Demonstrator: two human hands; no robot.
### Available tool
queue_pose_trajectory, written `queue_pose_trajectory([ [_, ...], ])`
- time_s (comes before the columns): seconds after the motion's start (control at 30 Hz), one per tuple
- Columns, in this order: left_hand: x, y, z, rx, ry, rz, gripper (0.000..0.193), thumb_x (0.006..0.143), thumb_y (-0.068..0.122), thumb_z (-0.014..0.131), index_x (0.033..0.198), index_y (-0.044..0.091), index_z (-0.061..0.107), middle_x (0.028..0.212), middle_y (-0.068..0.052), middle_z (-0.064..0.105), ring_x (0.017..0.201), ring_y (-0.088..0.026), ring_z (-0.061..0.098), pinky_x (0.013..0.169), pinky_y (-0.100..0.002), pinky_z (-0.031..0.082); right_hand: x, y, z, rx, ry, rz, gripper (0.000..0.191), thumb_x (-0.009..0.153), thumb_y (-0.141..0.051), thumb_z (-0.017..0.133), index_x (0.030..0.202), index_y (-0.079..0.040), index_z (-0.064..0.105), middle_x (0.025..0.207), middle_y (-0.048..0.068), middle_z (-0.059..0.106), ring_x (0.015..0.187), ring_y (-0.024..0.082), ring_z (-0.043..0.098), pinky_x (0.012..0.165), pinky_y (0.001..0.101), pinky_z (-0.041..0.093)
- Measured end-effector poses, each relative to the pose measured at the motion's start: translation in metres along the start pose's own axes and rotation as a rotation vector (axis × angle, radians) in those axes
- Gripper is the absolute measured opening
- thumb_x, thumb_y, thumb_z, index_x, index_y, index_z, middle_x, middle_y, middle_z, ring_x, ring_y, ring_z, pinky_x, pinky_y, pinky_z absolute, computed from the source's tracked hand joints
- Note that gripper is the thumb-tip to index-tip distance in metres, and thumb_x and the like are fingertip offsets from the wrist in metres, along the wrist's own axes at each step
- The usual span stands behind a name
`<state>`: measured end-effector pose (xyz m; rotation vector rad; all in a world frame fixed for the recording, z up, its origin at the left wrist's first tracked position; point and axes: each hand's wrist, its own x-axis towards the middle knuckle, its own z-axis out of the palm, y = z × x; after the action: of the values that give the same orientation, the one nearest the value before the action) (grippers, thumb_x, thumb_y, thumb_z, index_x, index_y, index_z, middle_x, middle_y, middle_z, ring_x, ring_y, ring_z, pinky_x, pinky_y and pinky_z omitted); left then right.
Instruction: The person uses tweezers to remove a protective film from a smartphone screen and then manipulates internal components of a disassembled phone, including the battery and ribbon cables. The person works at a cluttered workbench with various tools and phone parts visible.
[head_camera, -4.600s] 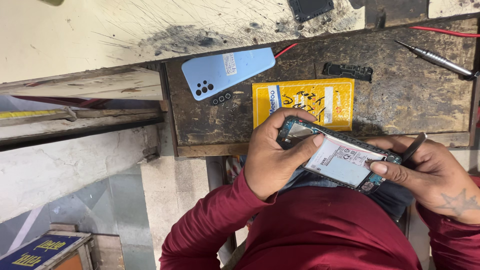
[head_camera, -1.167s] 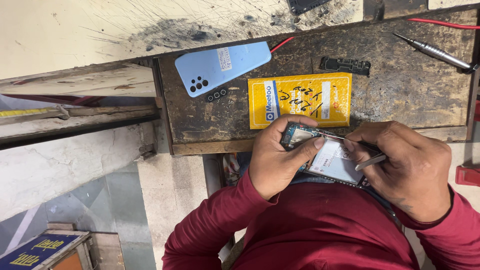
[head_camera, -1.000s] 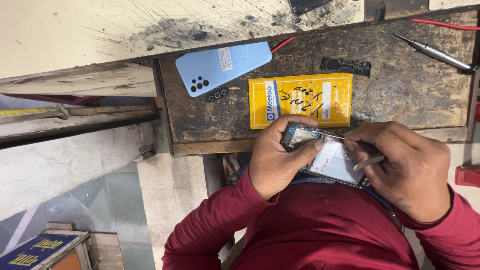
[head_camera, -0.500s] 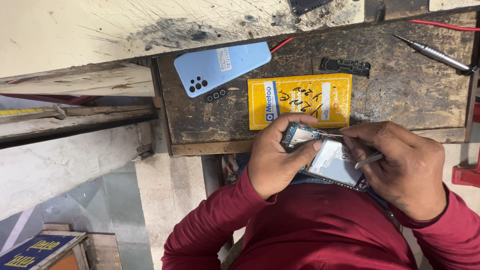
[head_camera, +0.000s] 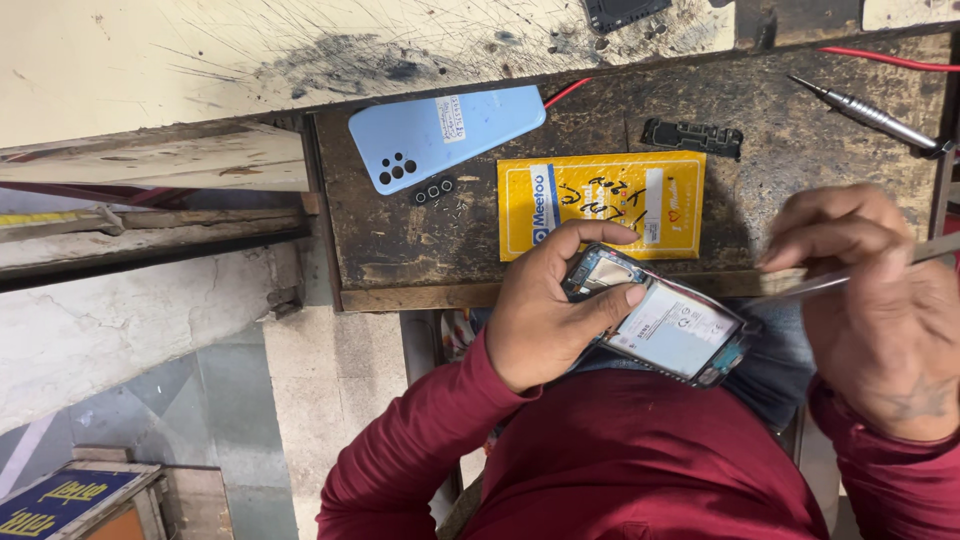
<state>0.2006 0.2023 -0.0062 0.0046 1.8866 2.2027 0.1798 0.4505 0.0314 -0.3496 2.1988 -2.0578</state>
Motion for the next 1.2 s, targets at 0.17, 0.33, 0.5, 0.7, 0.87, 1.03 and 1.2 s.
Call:
queue_pose_trajectory([
  [0.17,0.017,0.004,-0.016,0.065,-0.116,-0.043,0.031,0.094,0.018,0.08,0.116,0.002,0.066,0.099,-0.003,0.074,0.091,-0.008,0.069,0.085,-0.026,0.057,0.004,0.013,-0.01,0.349,0.003,0.078,0.043,0.114,-0.042,0.049,0.108,-0.001,0.059,0.097,0.012,0.063,0.08,0.019,0.064,0.074,0.03,0.059],
  [0.33,0.052,0.008,-0.035,0.12,-0.21,-0.062,0.025,0.094,0.024,0.076,0.105,0.002,0.073,0.09,-0.004,0.077,0.082,-0.007,0.07,0.076,-0.027,0.058,0.019,0.02,-0.005,0.196,0.009,0.096,0.017,0.109,-0.006,0.069,0.109,0.0,0.053,0.102,0.018,0.068,0.093,0.022,0.07,0.086,0.0351,0.06],
  [0.5,0.092,0.01,-0.053,0.324,-0.243,-0.109,0.027,0.091,0.027,0.073,0.097,0.002,0.077,0.081,-0.007,0.08,0.069,-0.009,0.073,0.067,-0.028,0.057,0.044,0.027,0.012,-0.373,0.133,0.034,0.023,0.103,0.004,0.068,0.117,0.001,0.049,0.105,0.015,0.071,0.093,0.019,0.071,0.081,0.0271,0.057],
  [0.7,0.121,0.003,-0.065,0.332,-0.229,-0.13,0.022,0.089,0.022,0.071,0.099,0.003,0.077,0.082,-0.008,0.08,0.072,-0.012,0.076,0.069,-0.03,0.06,0.072,0.038,0.013,-0.552,0.071,0.053,0.017,0.102,0.01,0.068,0.111,0.001,0.055,0.101,0.019,0.071,0.092,0.021,0.073,0.084,0.0302,0.059],
  [0.87,0.136,-0.002,-0.072,0.349,-0.277,-0.088,0.02,0.09,0.022,0.071,0.099,0.004,0.075,0.081,-0.009,0.078,0.07,-0.014,0.076,0.068,-0.032,0.058,0.078,0.059,0.017,0.007,0.094,0.132,0.019,0.105,0.009,0.065,0.112,-0.002,0.051,0.108,0.014,0.07,0.099,0.019,0.073,0.097,0.0337,0.063],
  [1.03,0.143,-0.005,-0.076,0.347,-0.315,-0.098,0.022,0.09,0.023,0.07,0.101,0.005,0.074,0.079,-0.01,0.077,0.069,-0.017,0.076,0.067,-0.032,0.058,0.086,0.087,0.031,0.033,0.094,0.132,0.021,0.108,0.012,0.066,0.111,0.0,0.049,0.106,0.018,0.069,0.102,0.023,0.073,0.1,0.0355,0.061],
  [1.2,0.144,-0.008,-0.082,0.347,-0.345,-0.059,0.024,0.092,0.025,0.068,0.104,0.004,0.073,0.077,-0.011,0.075,0.066,-0.02,0.075,0.066,-0.034,0.057,0.083,0.099,0.045,0.082,0.118,0.114,0.02,0.11,0.01,0.066,0.112,0.0,0.049,0.107,0.02,0.07,0.1,0.023,0.073,0.098,0.0348,0.061],
])
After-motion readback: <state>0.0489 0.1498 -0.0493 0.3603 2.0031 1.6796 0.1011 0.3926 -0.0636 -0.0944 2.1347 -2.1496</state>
